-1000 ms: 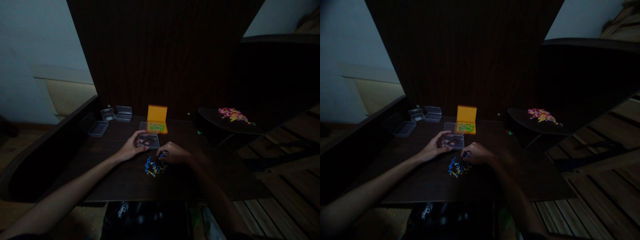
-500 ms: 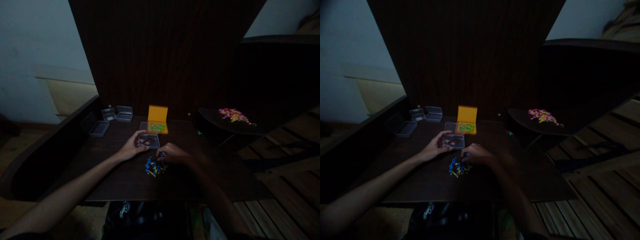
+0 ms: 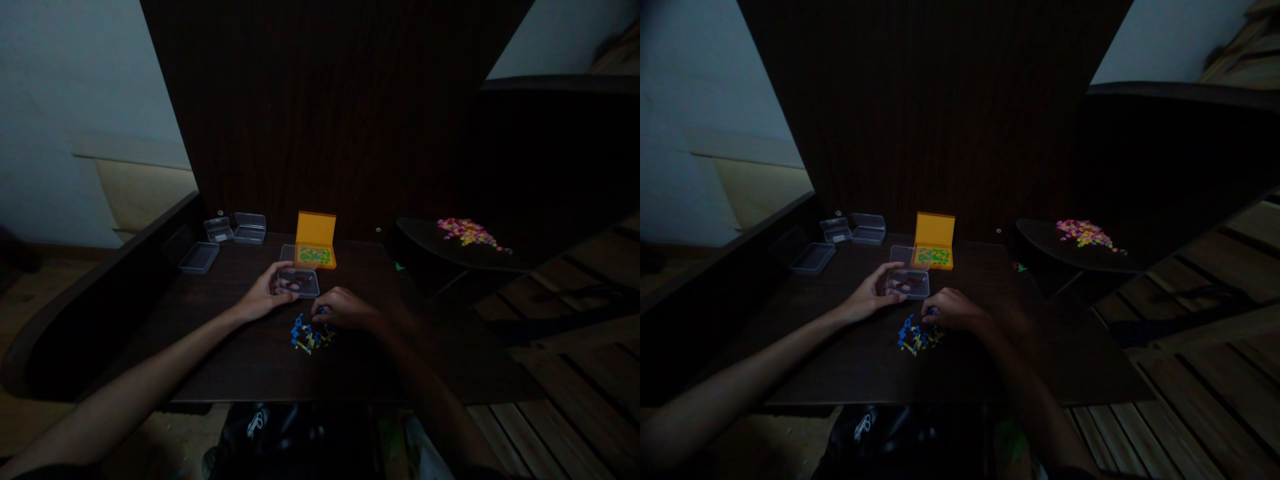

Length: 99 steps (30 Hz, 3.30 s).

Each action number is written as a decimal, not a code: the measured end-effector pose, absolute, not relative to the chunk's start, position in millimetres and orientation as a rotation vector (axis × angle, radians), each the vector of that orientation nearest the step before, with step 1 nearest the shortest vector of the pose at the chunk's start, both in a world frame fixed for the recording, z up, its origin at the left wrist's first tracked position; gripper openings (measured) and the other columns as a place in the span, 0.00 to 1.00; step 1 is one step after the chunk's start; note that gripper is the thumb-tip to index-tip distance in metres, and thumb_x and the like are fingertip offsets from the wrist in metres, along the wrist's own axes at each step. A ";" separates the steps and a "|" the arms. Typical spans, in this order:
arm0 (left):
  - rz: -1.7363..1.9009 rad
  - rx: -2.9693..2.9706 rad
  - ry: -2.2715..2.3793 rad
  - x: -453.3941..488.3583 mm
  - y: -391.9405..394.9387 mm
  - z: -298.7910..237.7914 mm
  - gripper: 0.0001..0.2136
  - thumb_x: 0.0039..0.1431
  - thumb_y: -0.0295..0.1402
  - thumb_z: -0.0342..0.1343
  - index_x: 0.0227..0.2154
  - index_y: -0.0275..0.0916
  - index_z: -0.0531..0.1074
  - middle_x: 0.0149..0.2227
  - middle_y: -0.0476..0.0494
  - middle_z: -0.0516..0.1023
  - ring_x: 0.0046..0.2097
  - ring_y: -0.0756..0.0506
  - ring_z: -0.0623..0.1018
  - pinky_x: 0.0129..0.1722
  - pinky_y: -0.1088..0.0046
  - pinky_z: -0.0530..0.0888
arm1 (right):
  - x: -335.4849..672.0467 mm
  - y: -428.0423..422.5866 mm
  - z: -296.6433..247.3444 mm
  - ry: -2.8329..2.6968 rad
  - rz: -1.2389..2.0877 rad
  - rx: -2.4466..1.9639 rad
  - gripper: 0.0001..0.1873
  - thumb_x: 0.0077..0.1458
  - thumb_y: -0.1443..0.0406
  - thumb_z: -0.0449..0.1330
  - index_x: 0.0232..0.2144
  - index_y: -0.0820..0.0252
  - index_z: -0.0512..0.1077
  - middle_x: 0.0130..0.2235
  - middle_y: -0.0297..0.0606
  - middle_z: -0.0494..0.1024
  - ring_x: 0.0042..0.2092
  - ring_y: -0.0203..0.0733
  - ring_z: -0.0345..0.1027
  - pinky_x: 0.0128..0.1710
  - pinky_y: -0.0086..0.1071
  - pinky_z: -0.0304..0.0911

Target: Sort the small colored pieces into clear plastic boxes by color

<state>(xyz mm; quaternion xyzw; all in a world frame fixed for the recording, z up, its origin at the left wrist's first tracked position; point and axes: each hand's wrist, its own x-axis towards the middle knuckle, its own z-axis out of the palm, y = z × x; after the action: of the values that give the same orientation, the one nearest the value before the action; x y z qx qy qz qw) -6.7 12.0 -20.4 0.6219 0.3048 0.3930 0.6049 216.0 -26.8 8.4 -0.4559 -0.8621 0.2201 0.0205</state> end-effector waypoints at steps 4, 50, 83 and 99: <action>0.911 1.456 0.714 -6.7 12.0 -20.5 0.31 0.44 0.27 0.65 0.52 0.41 0.60 0.52 0.39 0.69 0.42 0.47 0.77 0.43 0.67 0.75 | 215.4 -27.8 8.9 -2.680 0.689 -1.396 0.08 0.54 0.63 0.61 0.36 0.57 0.77 0.27 0.31 0.74 0.27 0.32 0.63 0.29 0.25 0.51; 0.780 1.522 0.583 7.2 -10.5 -31.0 0.31 0.49 0.29 0.64 0.55 0.41 0.58 0.50 0.39 0.70 0.41 0.48 0.76 0.44 0.68 0.73 | 213.7 -24.1 5.5 -2.375 0.515 -1.199 0.07 0.55 0.64 0.58 0.33 0.61 0.74 0.22 0.27 0.64 0.23 0.29 0.55 0.26 0.22 0.48; 0.809 1.461 0.614 3.5 -3.0 -31.3 0.31 0.46 0.29 0.65 0.53 0.42 0.60 0.51 0.40 0.67 0.40 0.50 0.74 0.43 0.68 0.72 | 224.9 -25.8 10.5 -2.476 0.449 -1.321 0.20 0.54 0.69 0.51 0.45 0.55 0.77 0.43 0.37 0.81 0.40 0.39 0.74 0.40 0.28 0.61; 0.806 1.460 0.611 0.2 2.4 -34.2 0.31 0.46 0.29 0.65 0.53 0.42 0.59 0.50 0.41 0.68 0.41 0.50 0.74 0.44 0.68 0.73 | 230.4 -24.4 6.8 -2.294 0.434 -1.306 0.18 0.56 0.67 0.53 0.46 0.60 0.76 0.31 0.37 0.79 0.26 0.33 0.64 0.28 0.25 0.55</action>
<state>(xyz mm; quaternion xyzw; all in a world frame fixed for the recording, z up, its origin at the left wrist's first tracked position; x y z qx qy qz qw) 0.2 2.4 -34.2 0.6376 0.2671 0.3519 0.6311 230.4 -24.4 6.8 -0.4749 -0.8344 0.1578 0.2310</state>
